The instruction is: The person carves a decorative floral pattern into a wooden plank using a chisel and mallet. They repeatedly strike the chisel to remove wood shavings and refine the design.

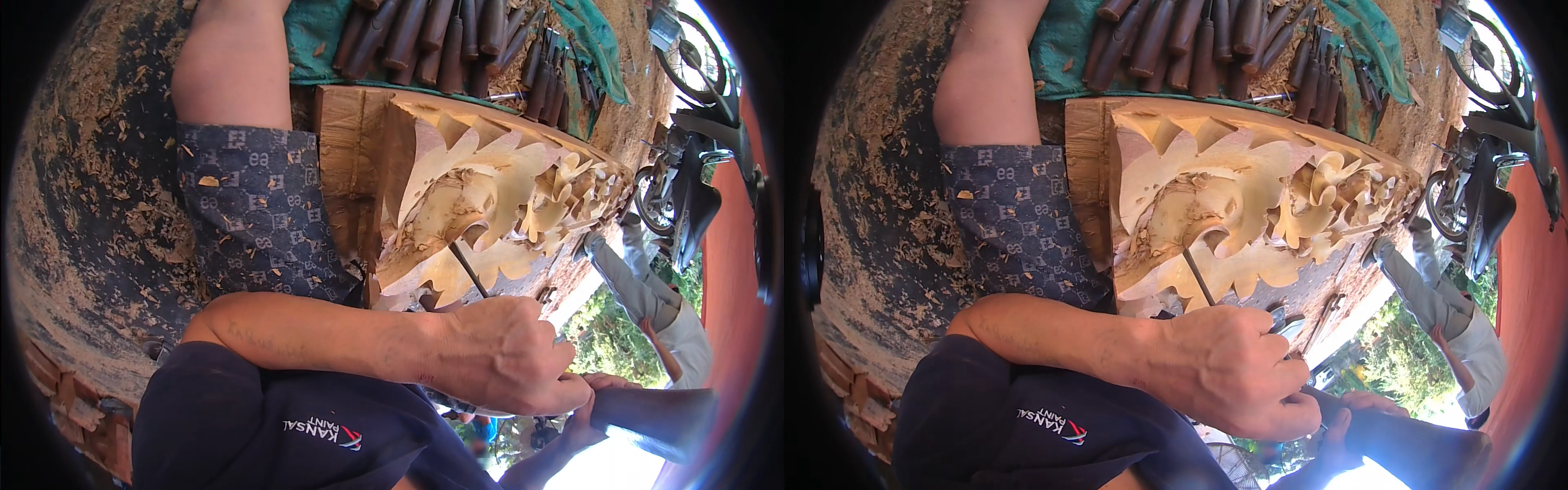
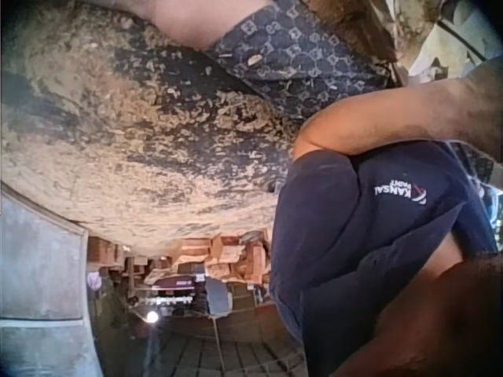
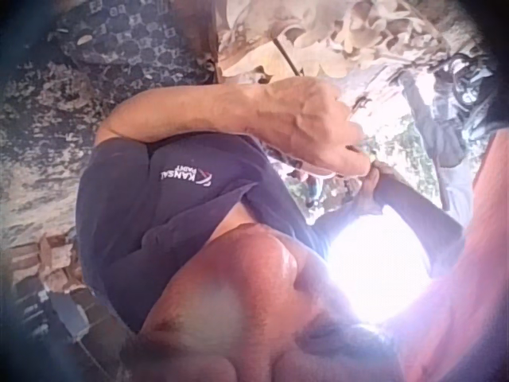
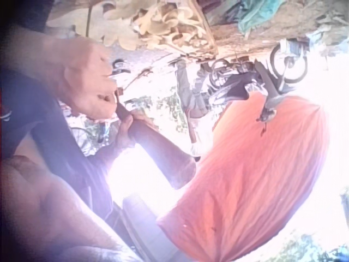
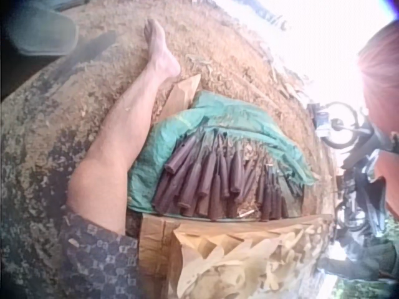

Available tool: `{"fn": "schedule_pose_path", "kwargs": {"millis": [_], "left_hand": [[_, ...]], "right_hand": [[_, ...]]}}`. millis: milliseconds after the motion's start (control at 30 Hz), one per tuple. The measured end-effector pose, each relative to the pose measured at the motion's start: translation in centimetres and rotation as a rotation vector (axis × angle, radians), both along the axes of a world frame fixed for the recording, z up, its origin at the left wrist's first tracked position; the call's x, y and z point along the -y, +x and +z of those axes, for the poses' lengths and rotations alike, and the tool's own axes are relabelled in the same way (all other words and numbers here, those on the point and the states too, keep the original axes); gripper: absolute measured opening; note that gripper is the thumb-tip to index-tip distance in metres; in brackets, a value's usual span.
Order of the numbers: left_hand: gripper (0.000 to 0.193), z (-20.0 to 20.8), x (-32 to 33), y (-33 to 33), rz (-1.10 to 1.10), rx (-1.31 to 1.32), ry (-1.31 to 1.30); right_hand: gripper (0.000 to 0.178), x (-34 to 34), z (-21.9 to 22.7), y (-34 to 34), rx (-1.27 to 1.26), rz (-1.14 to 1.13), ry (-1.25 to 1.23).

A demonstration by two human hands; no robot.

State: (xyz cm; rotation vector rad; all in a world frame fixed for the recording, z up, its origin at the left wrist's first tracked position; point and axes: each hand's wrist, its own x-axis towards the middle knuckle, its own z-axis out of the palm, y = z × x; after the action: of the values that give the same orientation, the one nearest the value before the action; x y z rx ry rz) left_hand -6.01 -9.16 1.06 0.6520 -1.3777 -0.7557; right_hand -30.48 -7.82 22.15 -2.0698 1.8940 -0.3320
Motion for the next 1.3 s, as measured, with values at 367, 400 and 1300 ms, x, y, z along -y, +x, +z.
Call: {"fn": "schedule_pose_path", "kwargs": {"millis": [367,400,1300], "left_hand": [[0.02,0.9,1.9,0.6,-0.31,-0.035,0.108],[0.02,0.8,2.0,0.6,-0.341,-0.019,0.122],[0.033,-0.4,1.0,2.0,0.251,-0.103,0.043]], "right_hand": [[0.077,-0.7,1.3,0.1,-0.01,-0.05,0.02],[0.078,-0.6,1.1,0.3,0.037,-0.054,0.021],[0.021,0.5,-3.8,4.9,-0.745,-0.077,0.476]]}}
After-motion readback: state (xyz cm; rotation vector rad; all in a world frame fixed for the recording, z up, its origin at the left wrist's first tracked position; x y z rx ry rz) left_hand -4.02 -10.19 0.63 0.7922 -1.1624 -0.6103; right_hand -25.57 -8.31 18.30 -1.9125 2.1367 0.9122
